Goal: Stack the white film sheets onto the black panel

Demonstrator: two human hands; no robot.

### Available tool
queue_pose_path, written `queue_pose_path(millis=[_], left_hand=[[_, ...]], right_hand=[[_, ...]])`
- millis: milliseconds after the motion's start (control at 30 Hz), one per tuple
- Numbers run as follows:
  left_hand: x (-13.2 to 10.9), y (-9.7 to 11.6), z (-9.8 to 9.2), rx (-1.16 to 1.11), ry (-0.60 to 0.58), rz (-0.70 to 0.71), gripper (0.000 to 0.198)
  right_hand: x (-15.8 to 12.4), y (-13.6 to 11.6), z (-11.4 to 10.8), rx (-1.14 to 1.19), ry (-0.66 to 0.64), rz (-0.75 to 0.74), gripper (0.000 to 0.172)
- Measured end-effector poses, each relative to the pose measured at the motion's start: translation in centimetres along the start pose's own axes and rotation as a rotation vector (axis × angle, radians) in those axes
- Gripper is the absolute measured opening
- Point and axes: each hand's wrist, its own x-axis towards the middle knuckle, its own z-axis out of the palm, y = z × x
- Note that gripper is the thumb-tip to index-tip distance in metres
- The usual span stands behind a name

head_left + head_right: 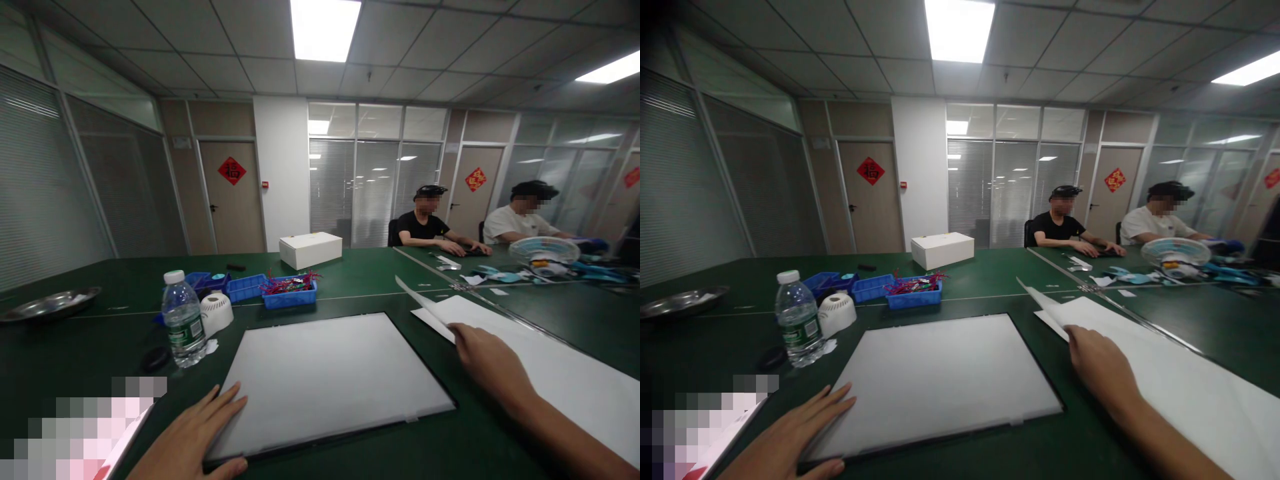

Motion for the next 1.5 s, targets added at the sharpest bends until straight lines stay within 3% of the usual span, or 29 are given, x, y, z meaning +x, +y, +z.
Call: queue_pose_path(millis=[133, 267, 367, 467, 633, 833, 967, 1067, 1333, 1500], left_hand=[[0.1, 0.0, 0.1, -0.006, -0.006, -0.002, 0.082], [0.2, 0.1, 0.0, 0.01, -0.026, -0.003, 0.082], [0.2, 0.3, -0.2, 0.022, -0.037, -0.007, 0.082], [0.0, 0.4, -0.4, 0.027, -0.038, -0.011, 0.083], [0.0, 0.3, -0.2, 0.016, -0.013, -0.003, 0.082], [0.2, 0.3, -0.1, -0.008, 0.006, 0.007, 0.081], [0.0, 0.3, -0.2, -0.017, 0.004, -0.004, 0.081], [-0.2, 0.0, -0.1, -0.033, 0.02, -0.004, 0.08], [-0.1, -0.5, 0.7, -0.049, 0.08, 0.004, 0.092], [-0.1, -0.6, 0.9, -0.054, 0.096, 0.024, 0.092]], right_hand=[[-2.1, -5.5, -1.2, 0.063, -0.007, -0.293, 0.041], [-4.6, -10.8, -1.9, 0.107, -0.061, -0.581, 0.048], [-5.6, -13.0, -2.7, 0.146, -0.075, -0.708, 0.038], [-5.9, -13.4, -3.9, 0.205, -0.1, -0.75, 0.032], [-5.2, -11.9, -4.8, 0.313, -0.188, -0.691, 0.039], [-2.3, -6.8, -2.6, 0.167, -0.152, -0.248, 0.056], [-1.3, -4.3, -1.3, 0.119, -0.16, -0.1, 0.059], [-1.5, -4.5, -1.1, 0.127, -0.175, -0.083, 0.057], [-3.2, -8.3, -2.5, 0.196, -0.158, -0.208, 0.055], [-2.7, -7.7, -2.5, 0.171, -0.139, -0.213, 0.054]])
